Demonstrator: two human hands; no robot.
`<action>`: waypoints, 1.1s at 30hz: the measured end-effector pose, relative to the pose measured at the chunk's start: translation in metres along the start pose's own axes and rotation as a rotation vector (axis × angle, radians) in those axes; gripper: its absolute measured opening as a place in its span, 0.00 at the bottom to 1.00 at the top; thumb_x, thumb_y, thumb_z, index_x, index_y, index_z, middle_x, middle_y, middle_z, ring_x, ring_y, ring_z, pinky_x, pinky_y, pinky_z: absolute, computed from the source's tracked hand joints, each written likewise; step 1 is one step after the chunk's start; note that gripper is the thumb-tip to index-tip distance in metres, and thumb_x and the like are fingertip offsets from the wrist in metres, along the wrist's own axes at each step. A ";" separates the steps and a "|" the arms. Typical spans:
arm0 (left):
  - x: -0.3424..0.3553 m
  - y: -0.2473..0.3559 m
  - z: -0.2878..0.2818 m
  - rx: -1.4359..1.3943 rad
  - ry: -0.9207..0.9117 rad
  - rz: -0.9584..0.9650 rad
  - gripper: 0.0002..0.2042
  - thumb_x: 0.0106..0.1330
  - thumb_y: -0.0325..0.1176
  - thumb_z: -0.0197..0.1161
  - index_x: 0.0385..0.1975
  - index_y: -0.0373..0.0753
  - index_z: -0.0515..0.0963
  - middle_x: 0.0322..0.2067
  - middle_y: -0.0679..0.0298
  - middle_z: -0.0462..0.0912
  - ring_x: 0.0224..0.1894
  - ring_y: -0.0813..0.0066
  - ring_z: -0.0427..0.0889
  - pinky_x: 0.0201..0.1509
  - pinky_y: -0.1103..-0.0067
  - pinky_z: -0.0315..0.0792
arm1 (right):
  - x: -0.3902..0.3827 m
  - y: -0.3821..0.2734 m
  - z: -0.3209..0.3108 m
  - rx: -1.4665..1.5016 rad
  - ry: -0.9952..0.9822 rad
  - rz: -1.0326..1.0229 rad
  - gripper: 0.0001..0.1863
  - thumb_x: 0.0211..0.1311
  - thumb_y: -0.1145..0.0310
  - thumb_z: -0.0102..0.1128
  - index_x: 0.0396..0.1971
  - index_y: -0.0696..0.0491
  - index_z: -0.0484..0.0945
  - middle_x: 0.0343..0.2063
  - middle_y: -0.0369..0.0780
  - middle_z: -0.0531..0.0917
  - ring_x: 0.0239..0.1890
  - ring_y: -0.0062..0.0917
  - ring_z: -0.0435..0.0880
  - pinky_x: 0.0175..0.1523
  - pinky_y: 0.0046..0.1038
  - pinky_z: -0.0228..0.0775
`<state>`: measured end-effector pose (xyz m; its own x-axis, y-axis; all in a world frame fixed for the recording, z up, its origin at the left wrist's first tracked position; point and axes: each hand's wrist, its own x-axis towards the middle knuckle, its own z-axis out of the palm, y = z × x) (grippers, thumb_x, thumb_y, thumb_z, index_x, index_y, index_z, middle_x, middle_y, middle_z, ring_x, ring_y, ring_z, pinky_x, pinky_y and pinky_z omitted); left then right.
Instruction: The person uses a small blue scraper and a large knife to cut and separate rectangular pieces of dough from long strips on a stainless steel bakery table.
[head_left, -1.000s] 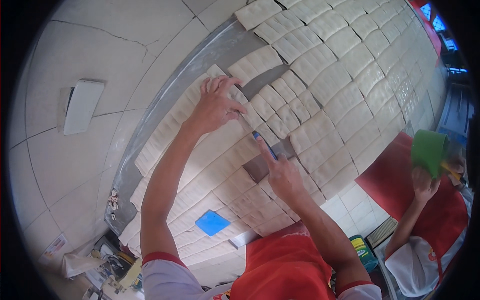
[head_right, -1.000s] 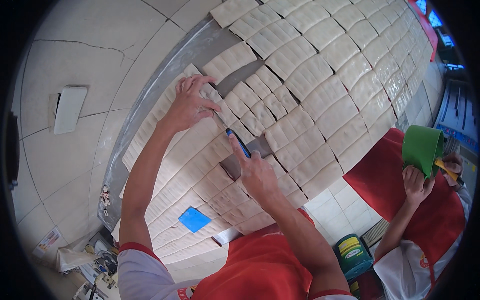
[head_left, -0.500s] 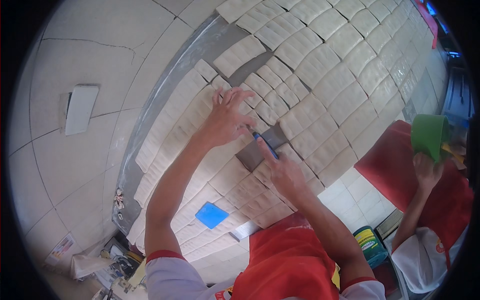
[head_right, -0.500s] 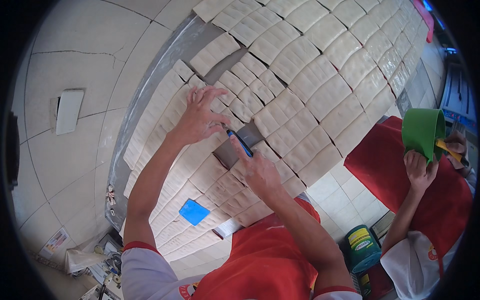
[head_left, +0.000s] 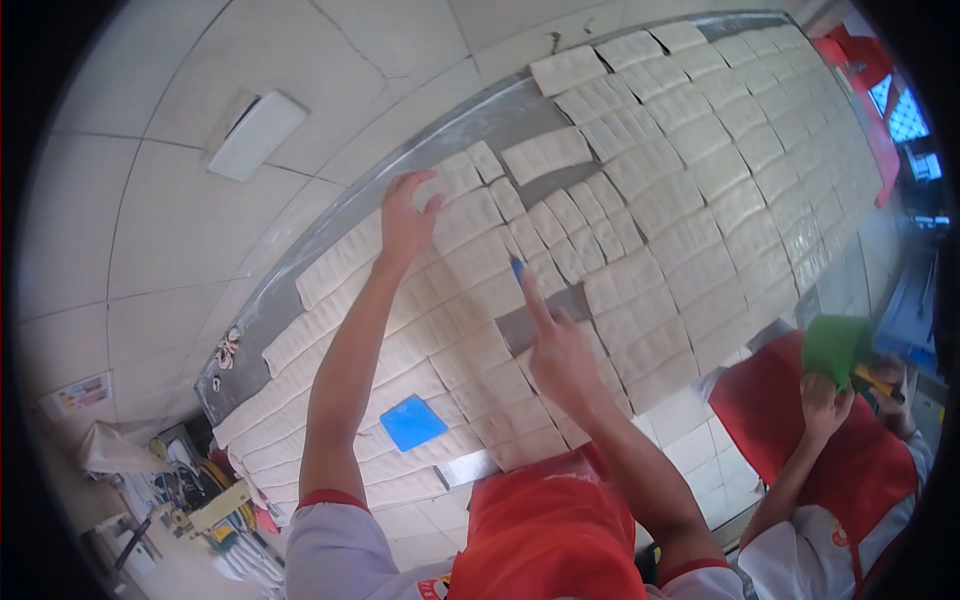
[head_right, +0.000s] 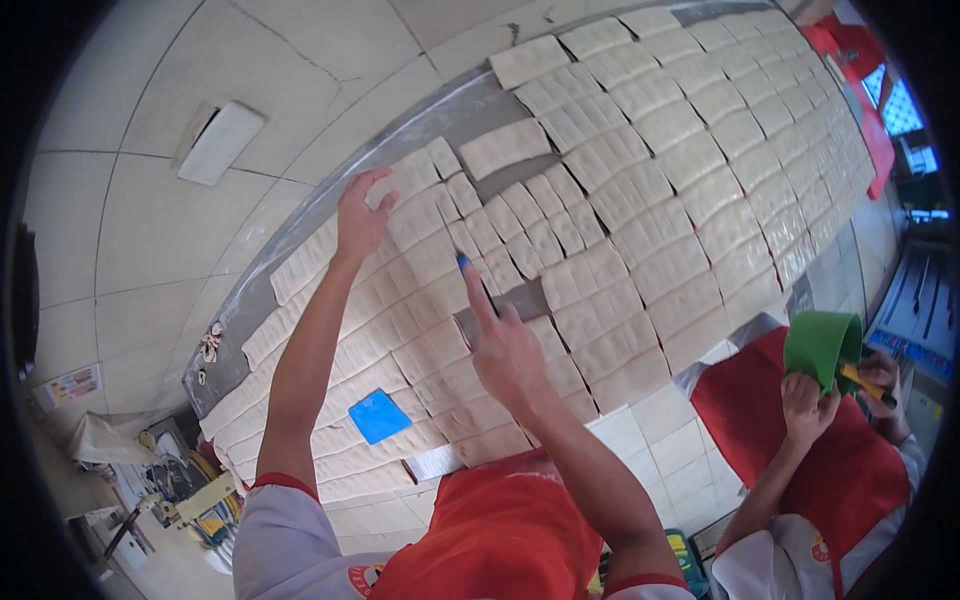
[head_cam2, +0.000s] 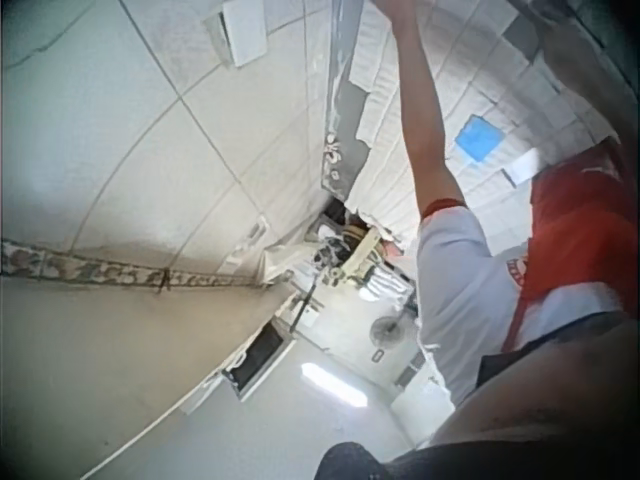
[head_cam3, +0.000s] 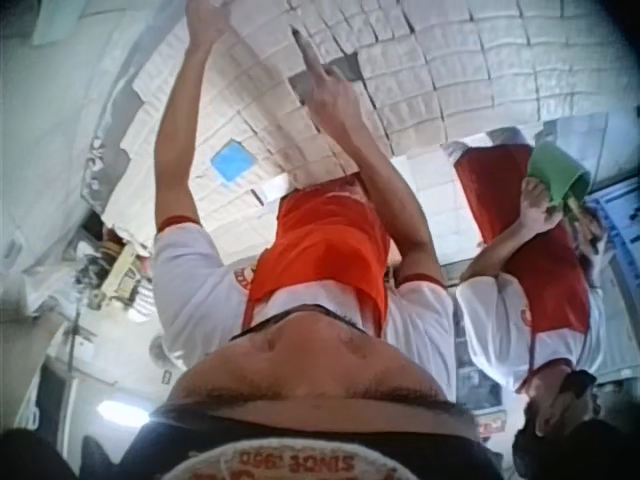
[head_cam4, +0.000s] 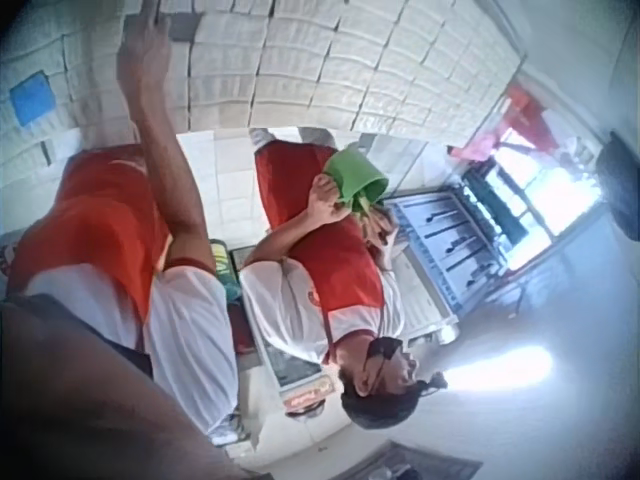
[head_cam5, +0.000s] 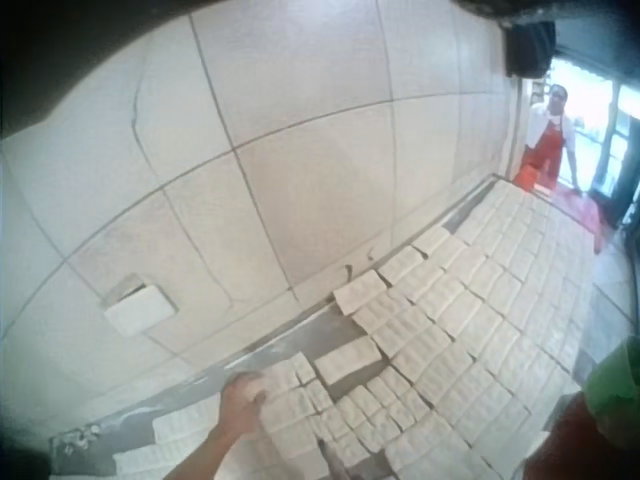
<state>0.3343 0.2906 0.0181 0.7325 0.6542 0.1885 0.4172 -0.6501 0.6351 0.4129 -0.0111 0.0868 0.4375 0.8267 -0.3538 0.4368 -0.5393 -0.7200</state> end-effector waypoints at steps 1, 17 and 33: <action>0.009 -0.011 -0.008 0.061 0.024 -0.089 0.22 0.60 0.26 0.72 0.56 0.44 0.82 0.55 0.57 0.82 0.59 0.55 0.79 0.65 0.66 0.72 | 0.035 -0.004 0.013 0.022 0.025 -0.041 0.51 0.59 0.81 0.50 0.81 0.33 0.44 0.32 0.57 0.79 0.33 0.57 0.82 0.43 0.54 0.74; 0.100 -0.042 -0.001 0.151 -0.589 0.235 0.17 0.56 0.22 0.71 0.44 0.49 0.89 0.66 0.61 0.69 0.69 0.54 0.64 0.72 0.66 0.66 | 0.175 -0.046 0.039 -0.075 -0.080 0.073 0.45 0.64 0.78 0.45 0.81 0.36 0.47 0.38 0.60 0.82 0.46 0.59 0.84 0.54 0.55 0.76; 0.060 -0.012 0.000 0.243 -0.655 0.270 0.14 0.53 0.31 0.77 0.39 0.59 0.92 0.71 0.65 0.65 0.76 0.55 0.55 0.80 0.58 0.46 | 0.086 -0.022 0.046 -0.054 -0.094 0.147 0.47 0.64 0.79 0.48 0.81 0.32 0.45 0.35 0.58 0.81 0.37 0.56 0.86 0.46 0.53 0.78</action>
<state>0.3734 0.3381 0.0214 0.9650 0.1453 -0.2184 0.2292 -0.8720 0.4326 0.4048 0.0790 0.0453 0.4257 0.7486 -0.5083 0.4166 -0.6608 -0.6243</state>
